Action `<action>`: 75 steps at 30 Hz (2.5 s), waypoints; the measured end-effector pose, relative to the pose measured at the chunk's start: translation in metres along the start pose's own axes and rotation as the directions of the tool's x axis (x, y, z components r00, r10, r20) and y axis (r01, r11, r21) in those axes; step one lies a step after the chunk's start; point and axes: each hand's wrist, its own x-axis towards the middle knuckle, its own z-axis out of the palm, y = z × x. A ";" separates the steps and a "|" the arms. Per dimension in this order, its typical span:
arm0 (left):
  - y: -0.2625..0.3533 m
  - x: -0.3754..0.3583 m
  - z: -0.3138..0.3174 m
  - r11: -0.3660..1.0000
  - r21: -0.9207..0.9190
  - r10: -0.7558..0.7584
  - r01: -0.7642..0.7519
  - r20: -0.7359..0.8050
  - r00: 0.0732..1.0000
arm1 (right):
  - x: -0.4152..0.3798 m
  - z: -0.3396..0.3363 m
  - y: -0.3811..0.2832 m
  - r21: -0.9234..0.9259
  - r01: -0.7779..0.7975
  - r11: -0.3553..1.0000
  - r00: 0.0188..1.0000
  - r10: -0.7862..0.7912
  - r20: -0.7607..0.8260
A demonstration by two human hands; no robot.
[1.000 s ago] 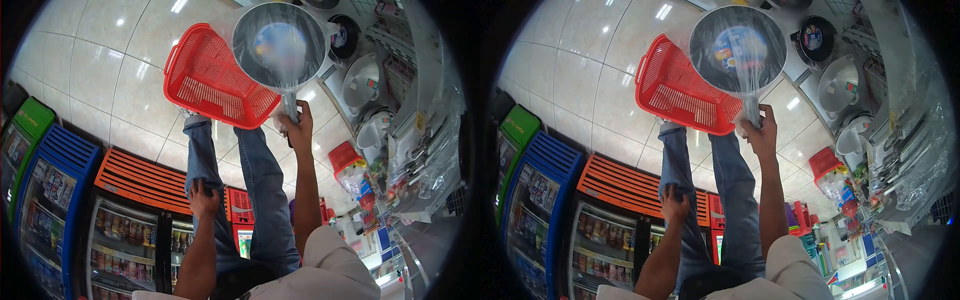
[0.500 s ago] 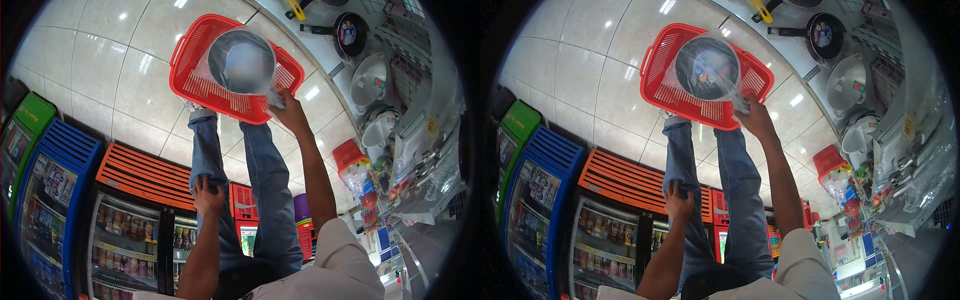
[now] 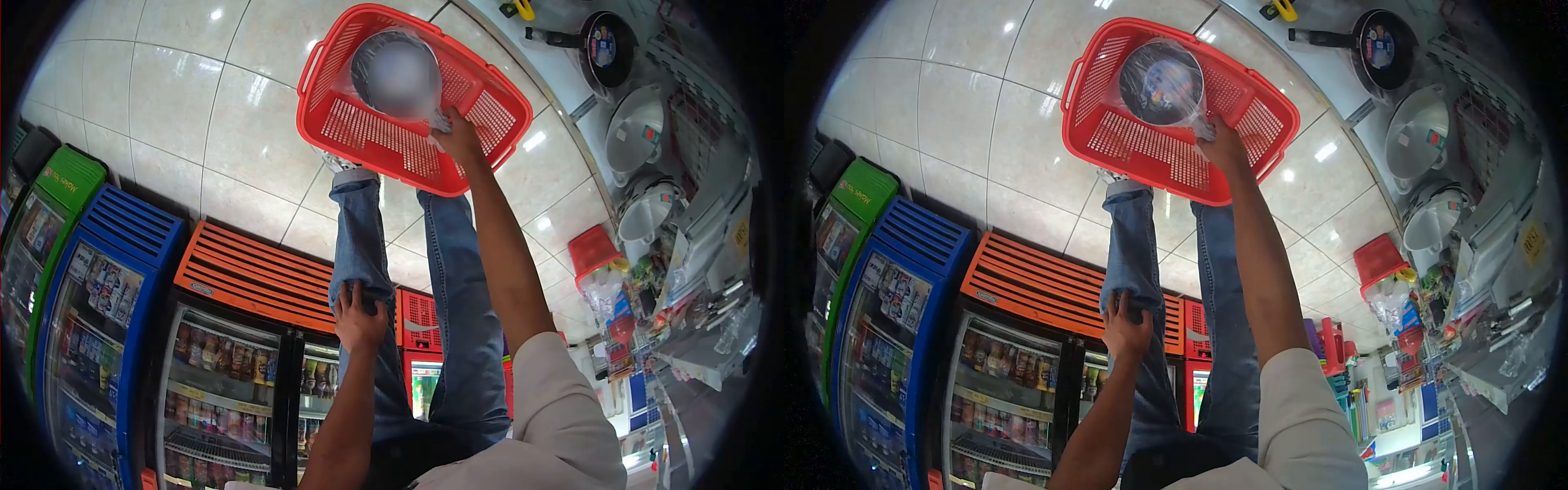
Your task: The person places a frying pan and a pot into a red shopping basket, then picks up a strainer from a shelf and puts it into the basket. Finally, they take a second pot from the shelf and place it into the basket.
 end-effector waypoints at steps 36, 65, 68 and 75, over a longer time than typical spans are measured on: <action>0.010 -0.001 -0.002 0.998 0.056 -0.011 0.012 -0.005 1.000 | 0.041 0.048 0.066 -0.153 -0.047 0.987 0.998 0.041 -0.046; 0.019 -0.005 -0.007 1.000 0.018 -0.023 0.023 -0.005 1.000 | -0.021 -0.174 -0.101 0.488 0.025 0.872 0.962 -0.154 0.226; 0.019 -0.005 -0.004 0.999 0.022 -0.030 0.030 -0.009 1.000 | -0.003 -0.202 -0.112 0.622 0.229 0.748 0.955 -0.049 -0.293; 0.019 -0.005 0.000 0.999 0.047 -0.023 0.024 -0.024 0.999 | 0.075 -0.223 -0.077 0.702 0.389 0.596 0.399 0.578 -0.712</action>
